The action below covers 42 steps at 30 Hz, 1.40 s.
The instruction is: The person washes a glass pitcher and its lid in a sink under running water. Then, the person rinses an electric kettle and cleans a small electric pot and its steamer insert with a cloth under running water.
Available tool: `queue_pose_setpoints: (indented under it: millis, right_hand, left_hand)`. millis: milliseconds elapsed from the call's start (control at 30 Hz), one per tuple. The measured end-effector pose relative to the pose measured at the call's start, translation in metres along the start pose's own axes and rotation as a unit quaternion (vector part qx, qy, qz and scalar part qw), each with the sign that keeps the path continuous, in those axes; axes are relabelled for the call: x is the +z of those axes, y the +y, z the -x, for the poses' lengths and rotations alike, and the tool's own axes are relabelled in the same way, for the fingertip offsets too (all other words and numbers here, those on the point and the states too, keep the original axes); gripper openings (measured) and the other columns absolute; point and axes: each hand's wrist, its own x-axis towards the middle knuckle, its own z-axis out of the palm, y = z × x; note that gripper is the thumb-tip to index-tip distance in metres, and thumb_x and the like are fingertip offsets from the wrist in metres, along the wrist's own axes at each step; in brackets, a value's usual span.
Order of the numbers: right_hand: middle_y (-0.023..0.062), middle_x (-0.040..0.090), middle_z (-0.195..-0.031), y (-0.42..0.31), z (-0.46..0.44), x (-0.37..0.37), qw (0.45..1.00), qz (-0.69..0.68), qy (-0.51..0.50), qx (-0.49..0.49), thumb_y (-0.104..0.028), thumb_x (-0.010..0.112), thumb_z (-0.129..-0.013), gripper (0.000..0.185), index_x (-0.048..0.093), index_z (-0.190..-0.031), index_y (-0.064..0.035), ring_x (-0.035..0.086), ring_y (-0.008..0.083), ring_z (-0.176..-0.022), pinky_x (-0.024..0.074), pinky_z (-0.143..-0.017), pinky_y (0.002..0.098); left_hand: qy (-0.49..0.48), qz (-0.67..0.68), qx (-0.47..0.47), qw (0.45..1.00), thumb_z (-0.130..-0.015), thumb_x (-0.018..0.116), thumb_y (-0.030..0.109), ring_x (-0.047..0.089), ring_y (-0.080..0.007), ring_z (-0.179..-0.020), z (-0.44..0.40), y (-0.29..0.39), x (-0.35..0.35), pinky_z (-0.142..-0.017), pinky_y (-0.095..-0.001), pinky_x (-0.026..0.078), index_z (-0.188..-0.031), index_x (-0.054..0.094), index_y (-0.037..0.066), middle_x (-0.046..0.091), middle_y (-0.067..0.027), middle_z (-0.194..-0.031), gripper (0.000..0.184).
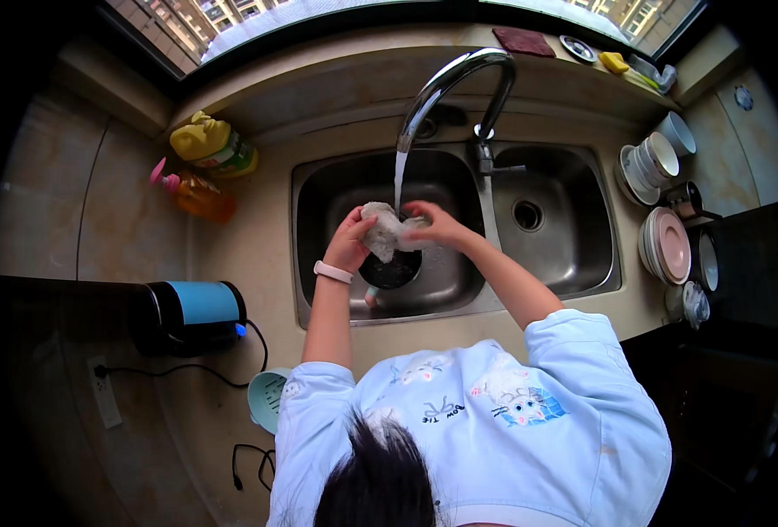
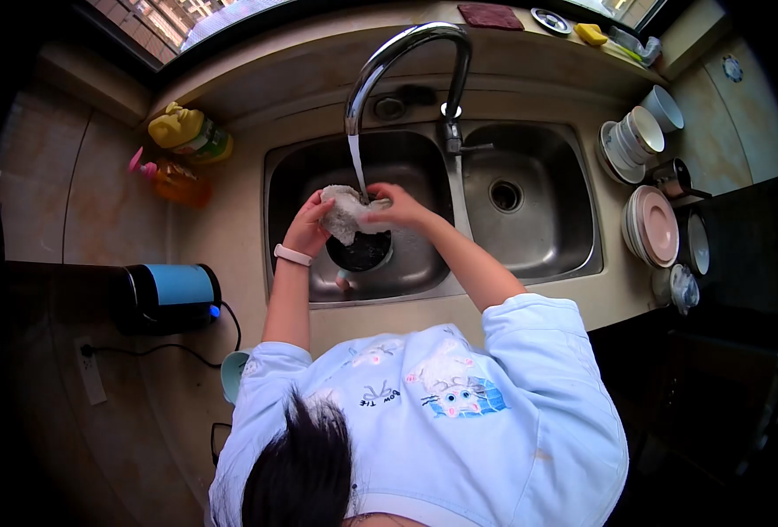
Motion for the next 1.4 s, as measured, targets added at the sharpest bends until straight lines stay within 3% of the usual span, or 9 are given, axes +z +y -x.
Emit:
queue_pose_setpoints:
  millis: [233,500,700,833,900,1000,1100,1300,1400]
  right_hand:
    - [0.0044,0.06,-0.092,-0.023,0.021,-0.015,0.873,0.446,0.094,-0.171,-0.023,0.064,-0.06,0.028,0.065,-0.086,-0.0128,0.04,0.03,-0.11,0.0296,-0.094,0.0368]
    - [0.0069,0.058,-0.082,-0.049,0.035,-0.024,0.993,-0.084,-0.058,-0.061,-0.016,0.069,-0.058,0.034,0.059,-0.087,-0.0004,0.053,0.0137,-0.079,0.042,-0.069,0.0243]
    - [0.0077,0.058,-0.071,-0.015,0.031,-0.013,0.987,-0.046,0.156,0.01,-0.015,0.068,-0.056,0.032,0.056,-0.081,0.0001,0.056,0.016,-0.064,0.0449,-0.058,0.0266]
    - [0.0076,0.06,-0.088,-0.005,0.027,0.035,0.837,-0.525,0.131,0.085,-0.024,0.066,-0.069,0.031,0.057,-0.091,-0.004,0.059,0.0207,-0.077,0.0481,-0.069,0.0325]
    - [0.0064,0.058,-0.095,-0.018,0.035,0.056,0.669,-0.738,-0.069,0.06,-0.037,0.063,-0.074,0.035,0.056,-0.093,-0.0077,0.055,0.0215,-0.09,0.0415,-0.084,0.0368]
    - [0.0063,0.057,-0.096,-0.01,0.021,0.081,0.628,-0.766,-0.086,0.104,-0.035,0.062,-0.075,0.031,0.055,-0.092,-0.0095,0.054,0.0218,-0.091,0.0409,-0.084,0.0376]
    - [0.0102,0.054,-0.103,-0.033,-0.004,0.114,0.696,-0.709,0.011,0.109,-0.024,0.056,-0.08,0.026,0.051,-0.1,-0.0095,0.051,0.0256,-0.097,0.0406,-0.084,0.0432]
    - [0.0125,0.044,-0.12,-0.12,-0.112,0.154,0.68,-0.724,-0.046,0.106,-0.021,0.042,-0.084,0.039,0.037,-0.12,-0.0072,0.044,0.0318,-0.108,0.0337,-0.093,0.0483]
    - [0.0115,0.046,-0.118,-0.171,-0.152,0.169,0.66,-0.742,-0.07,0.095,-0.023,0.04,-0.086,0.037,0.039,-0.119,-0.0075,0.045,0.0295,-0.108,0.0337,-0.093,0.046]
  left_hand:
    - [0.103,-0.319,0.179,0.925,-0.056,0.067,-0.007,0.052,-0.0123,-0.085,0.017,0.009,-0.03,-0.071,-0.026,0.045,-0.072,0.044,0.007,0.054,-0.0115,-0.102,0.031]
    - [-0.066,-0.475,0.005,0.878,-0.058,0.069,0.003,0.052,-0.0105,-0.07,0.027,0.002,0.018,-0.067,-0.0214,0.043,-0.094,0.058,-0.001,0.056,-0.004,-0.085,0.038]
    - [0.206,-0.589,0.192,0.758,-0.063,0.069,0.021,0.058,-0.0176,-0.06,0.024,-0.008,0.038,-0.056,-0.029,0.045,-0.075,0.061,-0.002,0.06,-0.0106,-0.065,0.027]
    - [0.299,-0.619,0.327,0.649,-0.065,0.068,0.021,0.059,-0.0287,-0.063,0.023,-0.034,0.058,-0.059,-0.0348,0.046,-0.074,0.06,0.0,0.06,-0.0162,-0.069,0.024]
    - [0.287,-0.626,0.3,0.66,-0.069,0.064,0.019,0.06,-0.0296,-0.069,0.03,-0.042,0.072,-0.063,-0.0342,0.047,-0.078,0.061,0.001,0.061,-0.0168,-0.074,0.02]
    - [0.228,-0.593,0.301,0.712,-0.071,0.059,0.015,0.061,-0.0278,-0.071,0.034,-0.046,0.055,-0.066,-0.0328,0.047,-0.082,0.062,0.0,0.062,-0.0166,-0.076,0.019]
    - [0.206,-0.498,0.182,0.822,-0.07,0.054,0.01,0.061,-0.0234,-0.075,0.035,-0.001,0.01,-0.07,-0.0313,0.047,-0.088,0.062,-0.001,0.063,-0.0164,-0.081,0.022]
    - [0.29,-0.504,0.438,0.686,-0.074,0.043,0.004,0.059,-0.0168,-0.074,0.015,0.245,-0.048,-0.066,-0.0266,0.046,-0.098,0.059,0.0,0.063,-0.0123,-0.079,0.03]
    - [0.261,-0.623,0.33,0.659,-0.073,0.039,0.001,0.055,-0.0202,-0.093,0.021,0.314,-0.023,-0.074,-0.0311,0.046,-0.113,0.049,0.001,0.052,-0.0147,-0.11,0.042]
